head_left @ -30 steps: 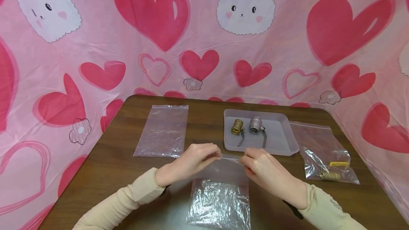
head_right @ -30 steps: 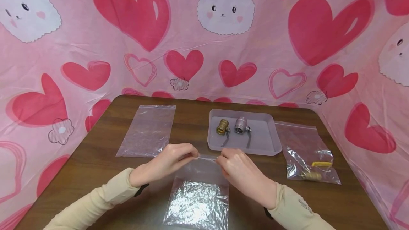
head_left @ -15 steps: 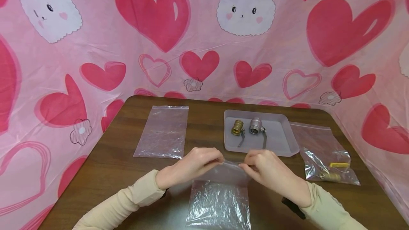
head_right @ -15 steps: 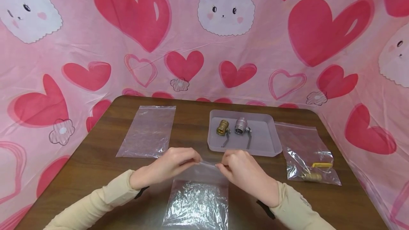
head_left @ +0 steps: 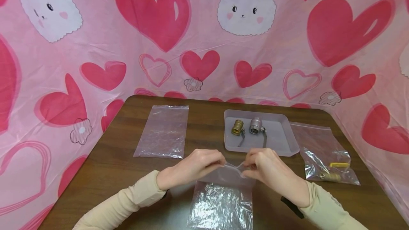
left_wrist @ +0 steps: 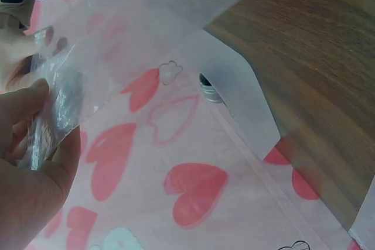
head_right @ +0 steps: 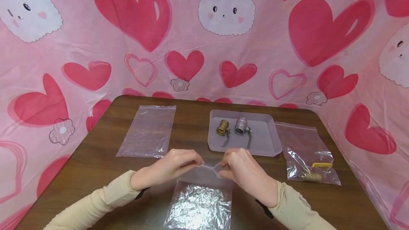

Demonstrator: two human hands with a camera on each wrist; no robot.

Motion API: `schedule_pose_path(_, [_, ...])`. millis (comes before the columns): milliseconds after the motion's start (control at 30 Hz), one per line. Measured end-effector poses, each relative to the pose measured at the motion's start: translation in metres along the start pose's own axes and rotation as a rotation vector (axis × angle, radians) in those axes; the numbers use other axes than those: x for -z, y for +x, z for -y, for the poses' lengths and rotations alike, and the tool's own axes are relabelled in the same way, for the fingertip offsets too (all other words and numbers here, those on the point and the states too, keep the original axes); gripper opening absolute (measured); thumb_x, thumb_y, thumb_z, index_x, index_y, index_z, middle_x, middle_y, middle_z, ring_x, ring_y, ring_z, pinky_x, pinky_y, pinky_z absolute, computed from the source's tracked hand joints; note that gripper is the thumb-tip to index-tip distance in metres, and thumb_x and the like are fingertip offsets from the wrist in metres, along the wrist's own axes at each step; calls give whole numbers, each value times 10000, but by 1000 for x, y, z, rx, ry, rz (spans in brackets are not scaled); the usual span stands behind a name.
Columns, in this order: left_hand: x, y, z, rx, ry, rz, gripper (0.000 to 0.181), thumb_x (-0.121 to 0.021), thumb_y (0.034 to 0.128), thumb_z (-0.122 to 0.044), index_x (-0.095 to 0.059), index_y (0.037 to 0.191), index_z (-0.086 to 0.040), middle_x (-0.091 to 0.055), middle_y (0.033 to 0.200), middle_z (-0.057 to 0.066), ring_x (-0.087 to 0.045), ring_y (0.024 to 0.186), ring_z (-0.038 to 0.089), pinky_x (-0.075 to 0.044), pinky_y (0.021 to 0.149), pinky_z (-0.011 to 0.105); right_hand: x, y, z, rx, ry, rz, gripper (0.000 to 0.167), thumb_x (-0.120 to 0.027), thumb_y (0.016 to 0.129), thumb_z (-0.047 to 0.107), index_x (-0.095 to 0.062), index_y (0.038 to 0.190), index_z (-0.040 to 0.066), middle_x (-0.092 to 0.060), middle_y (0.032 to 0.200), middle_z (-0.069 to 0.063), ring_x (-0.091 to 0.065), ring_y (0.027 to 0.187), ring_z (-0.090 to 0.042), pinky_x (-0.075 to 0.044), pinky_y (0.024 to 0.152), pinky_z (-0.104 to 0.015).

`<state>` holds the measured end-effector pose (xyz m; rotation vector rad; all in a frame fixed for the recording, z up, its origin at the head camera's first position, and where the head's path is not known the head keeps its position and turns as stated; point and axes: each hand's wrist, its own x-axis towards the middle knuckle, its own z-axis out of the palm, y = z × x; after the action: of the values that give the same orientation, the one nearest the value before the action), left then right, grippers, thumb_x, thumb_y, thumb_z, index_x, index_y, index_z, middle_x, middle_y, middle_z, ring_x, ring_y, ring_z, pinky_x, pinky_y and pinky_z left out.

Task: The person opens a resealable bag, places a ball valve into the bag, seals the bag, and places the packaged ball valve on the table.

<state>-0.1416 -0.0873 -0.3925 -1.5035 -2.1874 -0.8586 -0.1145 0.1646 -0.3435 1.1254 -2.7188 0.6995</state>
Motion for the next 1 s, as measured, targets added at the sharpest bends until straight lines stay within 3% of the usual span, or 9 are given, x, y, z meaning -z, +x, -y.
schedule_pose_path(200, [-1, -1, -1, 30, -32, 3, 38, -644, 956, -108, -663, 923, -106, -702, 882, -33, -648, 789, 25, -488, 749, 60, 0, 0, 2, -5, -8, 20, 205, -885, 693, 149, -783, 857, 79, -640, 795, 31, -550, 641, 39, -466, 549, -125])
schedule_pose_path(467, [0, -3, 0, 52, -30, 2, 29, -686, 928, -110, -660, 917, -107, -689, 856, -44, -629, 761, 11, -486, 728, 56, -3, -2, 0, 35, -77, -32, 134, -856, 714, 59, -762, 805, 92, -634, 805, 45, -572, 656, 33, -477, 559, -123])
schedule_pose_path(633, [3, -4, 0, 70, -43, 39, 44, -649, 957, -118, -673, 920, -110, -687, 856, -49, -626, 771, 19, -494, 740, 75, -1, -3, -1, 2, -33, 14, 214, -869, 694, 44, -766, 882, 50, -648, 875, -6, -590, 674, -8, -487, 565, -139])
schedule_pose_path(833, [4, -4, -1, 47, -34, 38, 47, -669, 934, -77, -664, 919, -121, -678, 851, -48, -623, 778, 15, -492, 754, 68, 3, -3, 0, -5, -26, 73, 308, -882, 691, 76, -758, 970, 38, -636, 953, -25, -560, 702, -6, -477, 573, -152])
schedule_pose_path(1000, [5, -3, -1, 28, -22, 46, 51, -664, 932, -53, -661, 938, -104, -654, 855, -40, -576, 742, 8, -466, 708, 53, 3, -3, 0, 10, -35, 62, 298, -877, 696, 62, -753, 966, 39, -631, 949, -23, -571, 712, -24, -482, 573, -156])
